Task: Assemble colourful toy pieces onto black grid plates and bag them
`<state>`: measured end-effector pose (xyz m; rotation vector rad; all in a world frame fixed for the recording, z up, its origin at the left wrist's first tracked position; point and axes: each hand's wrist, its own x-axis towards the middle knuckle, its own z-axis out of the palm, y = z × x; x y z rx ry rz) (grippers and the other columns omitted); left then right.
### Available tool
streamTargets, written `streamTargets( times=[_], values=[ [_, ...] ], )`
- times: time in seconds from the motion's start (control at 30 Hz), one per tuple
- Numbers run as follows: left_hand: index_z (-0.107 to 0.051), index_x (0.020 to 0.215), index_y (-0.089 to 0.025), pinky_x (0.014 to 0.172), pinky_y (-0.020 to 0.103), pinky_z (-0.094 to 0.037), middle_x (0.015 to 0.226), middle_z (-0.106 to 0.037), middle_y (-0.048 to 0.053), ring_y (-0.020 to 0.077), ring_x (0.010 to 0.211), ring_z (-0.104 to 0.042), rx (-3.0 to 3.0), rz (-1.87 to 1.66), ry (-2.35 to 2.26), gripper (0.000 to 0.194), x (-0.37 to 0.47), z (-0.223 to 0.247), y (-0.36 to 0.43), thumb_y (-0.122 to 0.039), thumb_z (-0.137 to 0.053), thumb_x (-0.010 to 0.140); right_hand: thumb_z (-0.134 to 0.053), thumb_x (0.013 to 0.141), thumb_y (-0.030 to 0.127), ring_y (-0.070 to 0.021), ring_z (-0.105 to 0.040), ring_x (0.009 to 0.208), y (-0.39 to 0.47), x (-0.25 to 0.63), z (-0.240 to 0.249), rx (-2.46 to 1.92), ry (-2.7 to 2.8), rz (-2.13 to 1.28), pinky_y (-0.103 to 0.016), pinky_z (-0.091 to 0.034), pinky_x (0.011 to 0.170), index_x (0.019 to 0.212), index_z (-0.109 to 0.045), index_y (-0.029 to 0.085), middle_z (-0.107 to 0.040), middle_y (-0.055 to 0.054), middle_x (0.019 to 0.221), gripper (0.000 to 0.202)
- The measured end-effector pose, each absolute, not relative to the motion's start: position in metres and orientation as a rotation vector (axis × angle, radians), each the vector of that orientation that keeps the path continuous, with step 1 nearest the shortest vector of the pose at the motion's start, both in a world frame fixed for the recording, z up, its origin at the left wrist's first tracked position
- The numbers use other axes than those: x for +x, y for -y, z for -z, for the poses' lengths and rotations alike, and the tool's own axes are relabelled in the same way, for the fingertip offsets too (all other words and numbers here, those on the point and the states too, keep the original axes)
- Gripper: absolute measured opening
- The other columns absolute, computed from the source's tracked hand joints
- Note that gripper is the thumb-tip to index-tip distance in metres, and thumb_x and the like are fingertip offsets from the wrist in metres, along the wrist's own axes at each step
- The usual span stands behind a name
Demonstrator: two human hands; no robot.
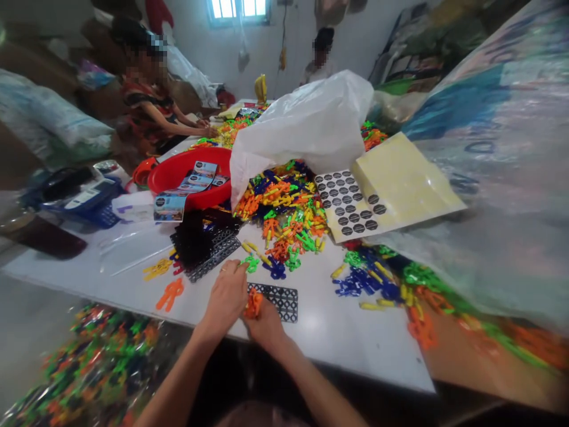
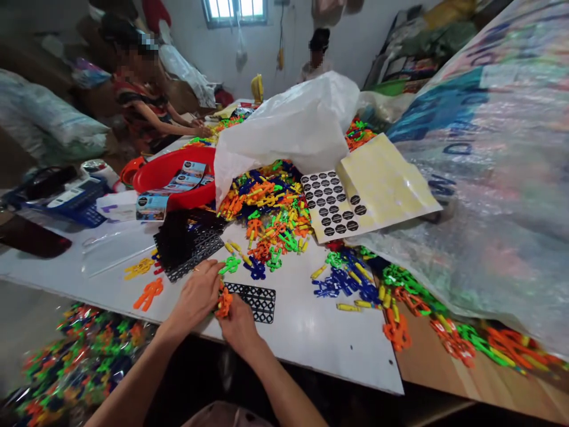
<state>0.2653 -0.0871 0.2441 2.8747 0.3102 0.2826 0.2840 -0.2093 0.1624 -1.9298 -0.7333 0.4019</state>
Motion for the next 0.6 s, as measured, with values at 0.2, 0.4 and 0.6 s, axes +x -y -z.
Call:
streamTargets(
  times=[0.2,0.4,0.6],
  values=[
    [-0.046,0.129,-0.011,0.107,0.05,-0.035,0.141,-0.041,0.019,0.0318,0.132,-0.037,2.897,-0.28,-0.21,0.053,0.256,-0.244,0.086,-0.046,-0.043,0.09,-0.044,0.085,0.012,-0.0214,-0.06,0.085,0.207,0.277,-0.161,-2.363,0.934,-0.296,-0.029,-0.048,0.071,0.102,-0.058,0.016,-0.062,-0.01,0.096,0.022],
    [-0.039,0.132,-0.004,0.102,0.05,-0.041,0.132,-0.049,0.023,0.0351,0.13,-0.04,2.917,-0.481,-0.194,0.055,0.249,-0.226,0.082,-0.034,-0.045,0.087,-0.051,0.081,0.01,-0.0186,-0.06,0.08,0.207,0.303,-0.173,-2.231,1.129,-0.442,-0.027,-0.048,0.07,0.096,-0.062,0.014,-0.064,-0.007,0.09,0.019],
    [-0.041,0.131,-0.005,0.104,0.05,-0.041,0.131,-0.05,0.021,0.0337,0.129,-0.04,2.913,-0.496,-0.145,0.048,0.241,-0.223,0.082,-0.028,-0.042,0.088,-0.049,0.088,0.013,-0.02,-0.062,0.09,0.197,0.376,-0.206,-2.419,1.019,-0.287,-0.029,-0.048,0.076,0.118,-0.055,0.013,-0.063,-0.011,0.107,0.03]
  ],
)
